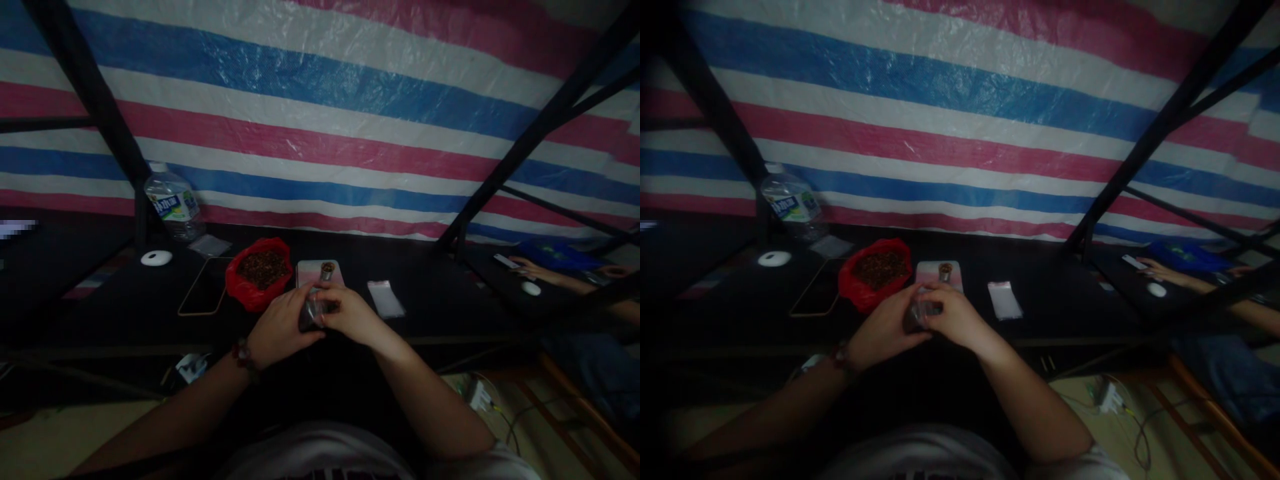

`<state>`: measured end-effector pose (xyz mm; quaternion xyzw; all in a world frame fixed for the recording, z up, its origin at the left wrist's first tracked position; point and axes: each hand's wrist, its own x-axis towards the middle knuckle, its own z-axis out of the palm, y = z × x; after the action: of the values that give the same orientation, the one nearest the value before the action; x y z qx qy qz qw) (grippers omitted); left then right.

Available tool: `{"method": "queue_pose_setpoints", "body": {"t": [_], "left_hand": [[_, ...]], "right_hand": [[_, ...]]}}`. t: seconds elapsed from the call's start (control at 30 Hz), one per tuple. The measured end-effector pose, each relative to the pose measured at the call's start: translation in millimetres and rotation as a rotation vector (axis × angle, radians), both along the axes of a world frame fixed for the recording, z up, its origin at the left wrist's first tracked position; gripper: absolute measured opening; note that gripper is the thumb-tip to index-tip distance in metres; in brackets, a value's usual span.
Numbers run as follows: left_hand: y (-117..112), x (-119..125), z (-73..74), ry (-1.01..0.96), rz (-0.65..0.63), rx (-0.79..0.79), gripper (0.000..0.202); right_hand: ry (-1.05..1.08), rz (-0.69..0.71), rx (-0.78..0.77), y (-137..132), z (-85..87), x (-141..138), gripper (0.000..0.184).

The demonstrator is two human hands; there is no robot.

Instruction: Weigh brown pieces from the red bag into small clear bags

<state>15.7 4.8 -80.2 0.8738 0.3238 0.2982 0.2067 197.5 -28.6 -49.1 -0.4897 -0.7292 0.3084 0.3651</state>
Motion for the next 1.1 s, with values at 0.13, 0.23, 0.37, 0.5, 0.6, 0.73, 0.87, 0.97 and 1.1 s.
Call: {"method": "queue_pose_setpoints", "body": {"t": [0.13, 0.23, 0.37, 0.5, 0.6, 0.73, 0.87, 0.97, 1.1], "left_hand": [[15.1, -9.9, 1.8, 0.039, 0.081, 0.041, 0.069], [20.9, -14.3, 3.6, 0.068, 0.132, 0.077, 0.062], [19.2, -14.1, 7.6, 0.043, 0.122, 0.088, 0.07], [12.3, -9.7, 9.1, -0.06, 0.044, -0.045, 0.065], [9.3, -6.9, 6.0, -0.135, 0.032, -0.18, 0.045], [12.0, -6.9, -1.4, -0.197, 0.068, -0.285, 0.041], [19.8, -9.3, -7.7, -0.258, 0.068, -0.341, 0.045], [26.1, -10.6, -12.1, -0.297, 0.036, -0.409, 0.041], [30.8, -10.7, -16.5, -0.358, 0.01, -0.454, 0.04]], "right_hand": [[-0.062, 0.041, 0.067, 16.6, 19.0, 11.2, 0.042], [-0.132, 0.042, 0.08, 30.4, 27.4, 15.2, 0.041], [-0.18, 0.105, 0.076, 38.4, 30.8, 5.2, 0.039], [-0.245, 0.145, 0.096, 34.5, 30.0, -16.9, 0.026], [-0.186, 0.118, 0.106, 33.4, 29.0, -20.7, 0.017], [-0.01, -0.225, 0.257, 46.9, 18.9, 9.0, 0.014], [-0.061, -0.501, 0.331, 69.7, -18.7, 48.2, 0.038], [-0.126, -0.493, 0.189, 83.6, -53.8, 60.2, 0.053], [-0.136, -0.434, 0.159, 96.5, -78.2, 59.1, 0.046]]}}
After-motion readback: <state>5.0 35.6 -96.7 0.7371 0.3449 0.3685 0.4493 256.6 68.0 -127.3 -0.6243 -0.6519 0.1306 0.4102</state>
